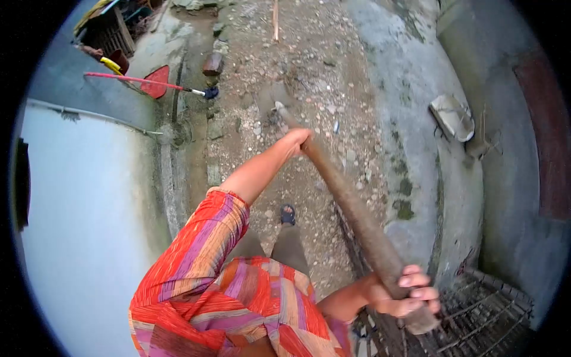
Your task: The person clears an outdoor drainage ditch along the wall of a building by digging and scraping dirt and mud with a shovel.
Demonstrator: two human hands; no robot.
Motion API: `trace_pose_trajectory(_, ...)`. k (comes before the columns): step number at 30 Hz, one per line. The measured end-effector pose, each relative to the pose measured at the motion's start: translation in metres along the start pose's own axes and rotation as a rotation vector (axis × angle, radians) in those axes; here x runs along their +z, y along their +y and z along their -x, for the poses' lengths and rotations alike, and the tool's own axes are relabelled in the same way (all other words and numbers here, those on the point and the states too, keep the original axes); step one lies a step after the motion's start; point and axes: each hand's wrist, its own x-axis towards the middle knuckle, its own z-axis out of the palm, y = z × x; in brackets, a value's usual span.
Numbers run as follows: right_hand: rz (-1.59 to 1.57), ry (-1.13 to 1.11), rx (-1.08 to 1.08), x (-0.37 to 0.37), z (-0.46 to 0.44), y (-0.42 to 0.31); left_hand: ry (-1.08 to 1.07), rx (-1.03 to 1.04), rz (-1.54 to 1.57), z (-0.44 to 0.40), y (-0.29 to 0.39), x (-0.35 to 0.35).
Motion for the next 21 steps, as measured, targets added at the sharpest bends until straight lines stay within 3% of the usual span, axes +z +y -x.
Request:
trace_pose_trajectory(2,0.089,0.112,0.034,-0.006,0.019,-0.005,0.107,-0.012,-0.081,-0.004,0.003,-0.022)
trace_pose_trajectory(6,0.132,0.111,0.223,0.003,0.018,-0.011,-0.089,-0.225,-0.109,-0.004,-0.084,-0.098)
trace_pose_trajectory(9,0.052,-0.05,0.415,0.024,0.019,-0.019,0.025,-0.349,-0.019,0.088,-0.108,-0.123)
trace_pose_trajectory(11,-0.011,-0.113,0.474,0.039,0.017,-0.025,0.004,-0.358,0.266,0.108,-0.143,-0.153)
trace_pose_trajectory(14,-0.241,-0.348,0.578,0.051,0.017,-0.019,0.167,-0.242,0.705,0.142,-0.183,-0.188)
trace_pose_trajectory(17,-0.463,-0.498,0.657,0.086,0.042,-0.01,0.294,-0.133,1.061,0.213,-0.168,-0.204)
trace_pose_trajectory(19,-0.34,-0.52,0.684,0.111,0.059,0.001,0.173,0.021,1.307,0.208,-0.194,-0.227)
trace_pose_trajectory(20,-0.223,-0.526,0.645,0.124,0.069,0.009,0.315,0.003,1.376,0.19,-0.211,-0.235)
trace_pose_trajectory(21,-0.252,-0.616,0.619,0.124,0.072,0.037,0.319,0.054,1.383,0.147,-0.249,-0.252)
